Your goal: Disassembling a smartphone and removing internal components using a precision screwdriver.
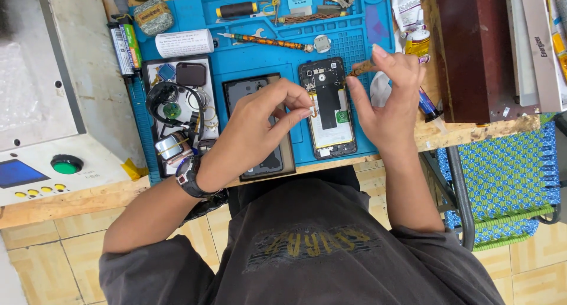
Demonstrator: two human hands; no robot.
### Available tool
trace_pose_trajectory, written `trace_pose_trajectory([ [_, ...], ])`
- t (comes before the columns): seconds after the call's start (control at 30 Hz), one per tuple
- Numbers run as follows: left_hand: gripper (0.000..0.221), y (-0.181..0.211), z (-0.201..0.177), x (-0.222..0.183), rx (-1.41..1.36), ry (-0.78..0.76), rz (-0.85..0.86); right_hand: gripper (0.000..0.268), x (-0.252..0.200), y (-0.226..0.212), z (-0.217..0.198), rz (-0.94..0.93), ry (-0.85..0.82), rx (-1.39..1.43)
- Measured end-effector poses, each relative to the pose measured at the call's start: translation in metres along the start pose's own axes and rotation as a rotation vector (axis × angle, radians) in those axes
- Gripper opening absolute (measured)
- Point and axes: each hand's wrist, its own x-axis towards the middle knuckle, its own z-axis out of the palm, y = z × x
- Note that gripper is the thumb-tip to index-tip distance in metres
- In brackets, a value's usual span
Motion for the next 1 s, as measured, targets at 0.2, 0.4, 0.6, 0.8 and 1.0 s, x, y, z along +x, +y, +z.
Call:
trace_pose_trajectory([
  [0.2, 0.018, 0.003, -0.001, -0.001, 0.026, -0.061, -0.049, 0.046, 0.003, -0.002, 0.001, -0.028, -0.048, -0.021],
  [0.4, 0.019, 0.006, 0.001, 0.000, 0.018, -0.061, -0.059, 0.053, 0.002, -0.001, 0.001, 0.021, -0.047, -0.023],
  [0.6, 0.019, 0.007, 0.000, -0.001, -0.060, -0.093, -0.023, 0.058, -0.003, 0.007, 0.004, -0.006, -0.069, -0.047],
  [0.8, 0.013, 0.003, 0.002, -0.002, -0.102, -0.072, -0.008, 0.069, 0.002, 0.002, 0.003, -0.010, -0.120, -0.005],
  [1.0, 0.011, 0.002, 0.008, -0.005, -0.232, 0.016, -0.029, 0.068, -0.002, 0.007, 0.005, -0.012, -0.096, 0.026],
])
